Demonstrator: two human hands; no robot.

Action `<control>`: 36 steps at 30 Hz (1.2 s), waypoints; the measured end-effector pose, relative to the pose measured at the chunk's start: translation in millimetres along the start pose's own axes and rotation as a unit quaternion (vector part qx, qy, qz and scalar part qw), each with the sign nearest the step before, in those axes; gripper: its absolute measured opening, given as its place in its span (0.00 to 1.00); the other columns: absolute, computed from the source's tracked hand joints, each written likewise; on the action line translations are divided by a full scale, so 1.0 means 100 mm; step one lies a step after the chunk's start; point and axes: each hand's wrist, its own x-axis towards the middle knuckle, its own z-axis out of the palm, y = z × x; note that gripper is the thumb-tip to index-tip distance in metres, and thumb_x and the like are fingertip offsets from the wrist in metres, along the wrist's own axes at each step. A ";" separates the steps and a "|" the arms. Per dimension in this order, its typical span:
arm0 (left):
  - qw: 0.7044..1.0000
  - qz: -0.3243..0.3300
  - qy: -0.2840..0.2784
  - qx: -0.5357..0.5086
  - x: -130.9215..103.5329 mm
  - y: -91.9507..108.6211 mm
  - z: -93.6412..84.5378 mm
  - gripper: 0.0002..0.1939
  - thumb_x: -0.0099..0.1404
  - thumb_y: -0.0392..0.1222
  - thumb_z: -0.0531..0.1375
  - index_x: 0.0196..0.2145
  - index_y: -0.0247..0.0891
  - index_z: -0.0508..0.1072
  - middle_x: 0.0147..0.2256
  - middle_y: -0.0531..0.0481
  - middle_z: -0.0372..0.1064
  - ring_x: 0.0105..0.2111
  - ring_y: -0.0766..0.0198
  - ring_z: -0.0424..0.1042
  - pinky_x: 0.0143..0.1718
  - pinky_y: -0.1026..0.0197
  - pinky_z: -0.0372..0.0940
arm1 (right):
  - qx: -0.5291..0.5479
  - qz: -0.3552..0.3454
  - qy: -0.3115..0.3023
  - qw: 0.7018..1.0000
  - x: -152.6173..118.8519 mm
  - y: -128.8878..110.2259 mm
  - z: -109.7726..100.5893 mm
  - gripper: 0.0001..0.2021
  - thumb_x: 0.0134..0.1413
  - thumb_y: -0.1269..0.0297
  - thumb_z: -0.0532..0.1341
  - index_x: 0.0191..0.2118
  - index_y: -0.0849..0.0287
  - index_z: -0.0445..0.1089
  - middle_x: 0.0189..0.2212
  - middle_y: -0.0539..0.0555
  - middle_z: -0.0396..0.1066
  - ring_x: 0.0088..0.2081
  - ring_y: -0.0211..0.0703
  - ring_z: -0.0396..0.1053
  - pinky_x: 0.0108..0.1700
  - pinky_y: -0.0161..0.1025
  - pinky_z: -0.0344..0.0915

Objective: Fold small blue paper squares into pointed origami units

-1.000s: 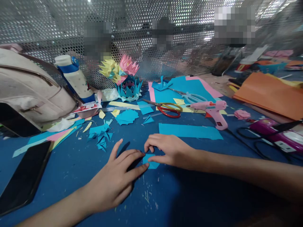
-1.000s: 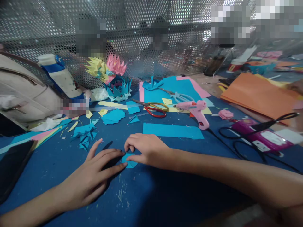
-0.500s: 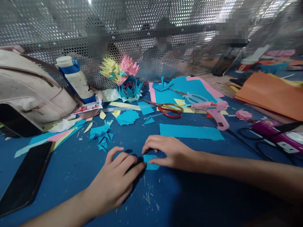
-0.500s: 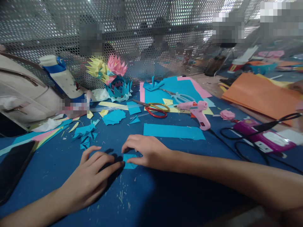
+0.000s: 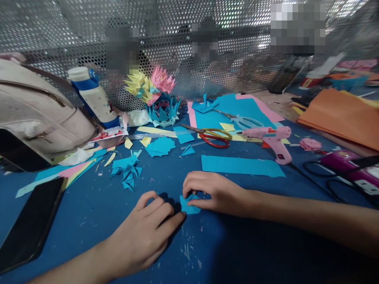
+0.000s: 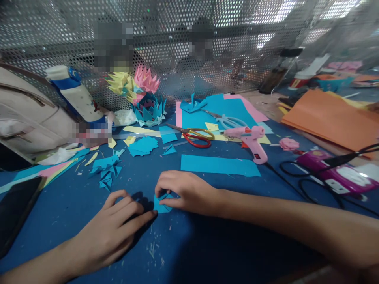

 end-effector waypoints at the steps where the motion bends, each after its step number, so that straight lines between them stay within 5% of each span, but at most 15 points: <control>1: 1.000 -0.002 -0.002 -0.002 0.00 0.00 0.00 0.21 0.69 0.27 0.46 0.57 0.29 0.67 0.38 0.46 0.65 0.37 0.57 0.60 0.51 0.50 0.47 | 0.000 0.002 0.000 1.000 0.00 0.01 0.00 0.02 0.61 0.71 0.63 0.40 0.61 0.71 0.38 0.53 0.71 0.39 0.37 0.67 0.40 0.33 0.64; 16: 0.999 -0.046 -0.018 -0.013 -0.02 -0.03 -0.01 0.25 0.70 0.29 0.48 0.63 0.32 0.60 0.55 0.40 0.66 0.49 0.53 0.65 0.58 0.45 0.50 | 0.062 0.021 0.044 0.997 -0.01 -0.02 -0.02 0.03 0.62 0.70 0.60 0.37 0.60 0.71 0.37 0.52 0.76 0.32 0.33 0.69 0.33 0.28 0.64; 26: 0.997 -0.057 -0.015 -0.045 -0.01 -0.02 -0.04 0.27 0.69 0.28 0.48 0.64 0.35 0.59 0.57 0.42 0.66 0.56 0.56 0.65 0.65 0.45 0.44 | 0.135 -0.011 0.044 0.990 0.04 0.00 -0.03 0.02 0.60 0.71 0.64 0.36 0.62 0.73 0.37 0.54 0.74 0.35 0.33 0.70 0.35 0.29 0.66; 36: 0.970 -0.107 -0.021 -0.217 0.03 -0.09 -0.10 0.27 0.71 0.28 0.49 0.64 0.46 0.59 0.58 0.47 0.66 0.57 0.62 0.66 0.68 0.43 0.42 | 0.176 -0.059 0.018 0.983 0.04 0.03 -0.03 0.01 0.58 0.71 0.65 0.36 0.63 0.74 0.39 0.57 0.74 0.42 0.38 0.72 0.44 0.33 0.69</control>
